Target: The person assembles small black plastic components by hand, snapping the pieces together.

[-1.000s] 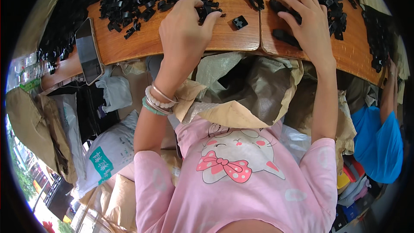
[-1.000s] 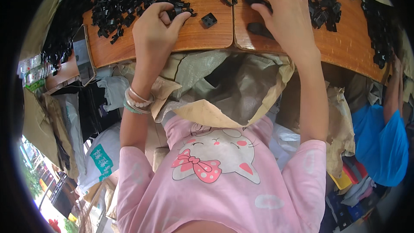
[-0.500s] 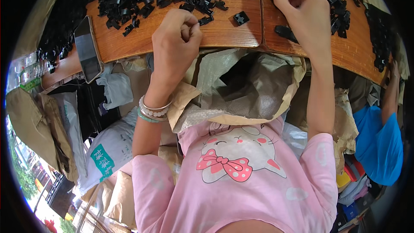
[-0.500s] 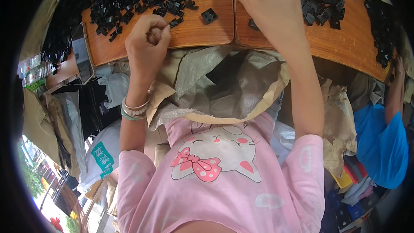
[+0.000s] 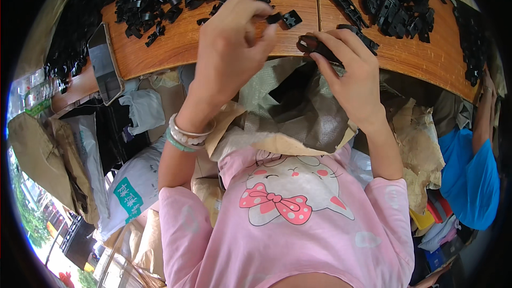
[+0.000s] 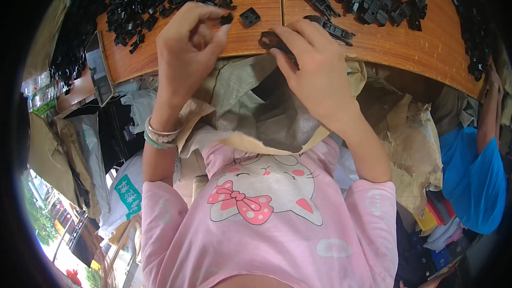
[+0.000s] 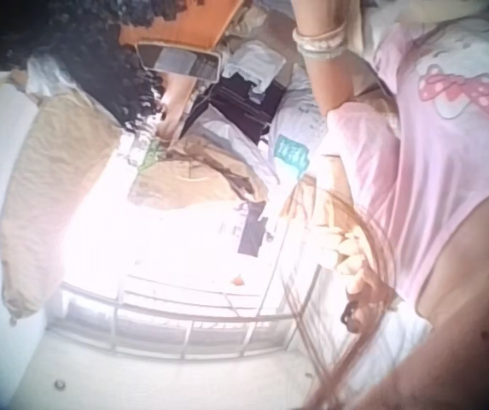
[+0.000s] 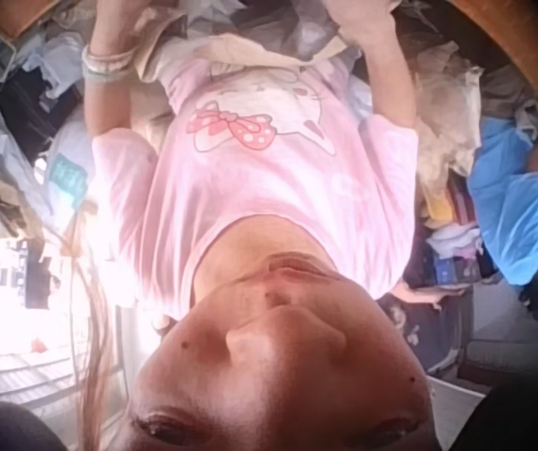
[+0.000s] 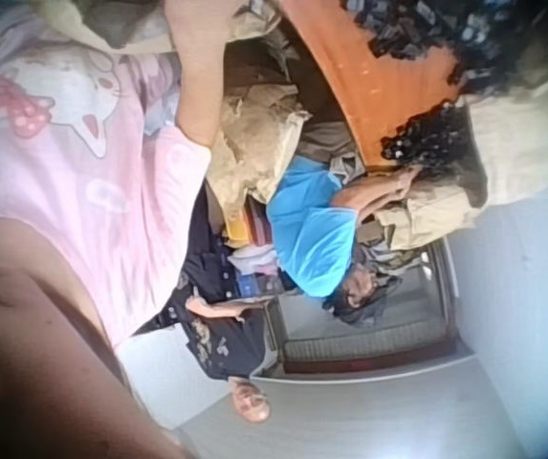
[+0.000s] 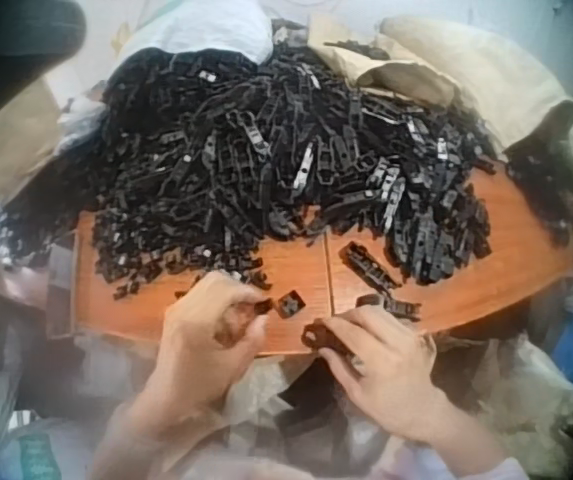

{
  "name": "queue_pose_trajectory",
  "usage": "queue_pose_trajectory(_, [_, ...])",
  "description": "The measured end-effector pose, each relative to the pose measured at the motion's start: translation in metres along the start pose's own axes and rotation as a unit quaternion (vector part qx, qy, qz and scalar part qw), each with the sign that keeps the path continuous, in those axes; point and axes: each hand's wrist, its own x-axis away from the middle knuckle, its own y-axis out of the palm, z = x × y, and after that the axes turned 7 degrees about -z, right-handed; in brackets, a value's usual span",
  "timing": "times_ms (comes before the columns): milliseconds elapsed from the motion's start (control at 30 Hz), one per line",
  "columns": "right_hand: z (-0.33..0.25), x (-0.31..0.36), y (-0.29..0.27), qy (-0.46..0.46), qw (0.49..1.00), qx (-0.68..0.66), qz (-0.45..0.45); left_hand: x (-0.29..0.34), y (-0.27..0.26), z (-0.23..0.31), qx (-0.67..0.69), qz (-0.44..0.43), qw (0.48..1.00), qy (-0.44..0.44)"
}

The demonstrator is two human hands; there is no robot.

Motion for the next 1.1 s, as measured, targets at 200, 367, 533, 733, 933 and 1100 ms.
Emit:
queue_pose_trajectory(200, [-0.001,0.0,-0.002,-0.011,0.998,0.059,-0.001,-0.014,0.021,-0.005,-0.006,0.012,0.996,0.088])
queue_pose_trajectory(367, [0.006,-0.008,-0.015,-0.011,0.999,0.029,0.034,-0.01,0.022,-0.005,-0.021,0.001,0.998,0.062])
queue_pose_trajectory(533, [0.014,-0.021,-0.023,-0.043,0.999,-0.012,-0.012,-0.01,0.018,-0.008,0.004,-0.076,0.995,0.057])
queue_pose_trajectory(733, [0.015,-0.03,-0.033,-0.076,0.995,0.009,-0.056,-0.011,0.021,-0.012,0.049,-0.052,0.992,0.102])
queue_pose_trajectory(933, [0.009,-0.04,-0.045,-0.076,0.986,0.03,-0.146,-0.011,0.023,-0.014,0.089,-0.058,0.99,0.092])
queue_pose_trajectory(1100, [-0.004,-0.047,-0.045,-0.07,0.982,0.052,-0.167,-0.013,0.023,-0.014,0.095,-0.065,0.987,0.108])
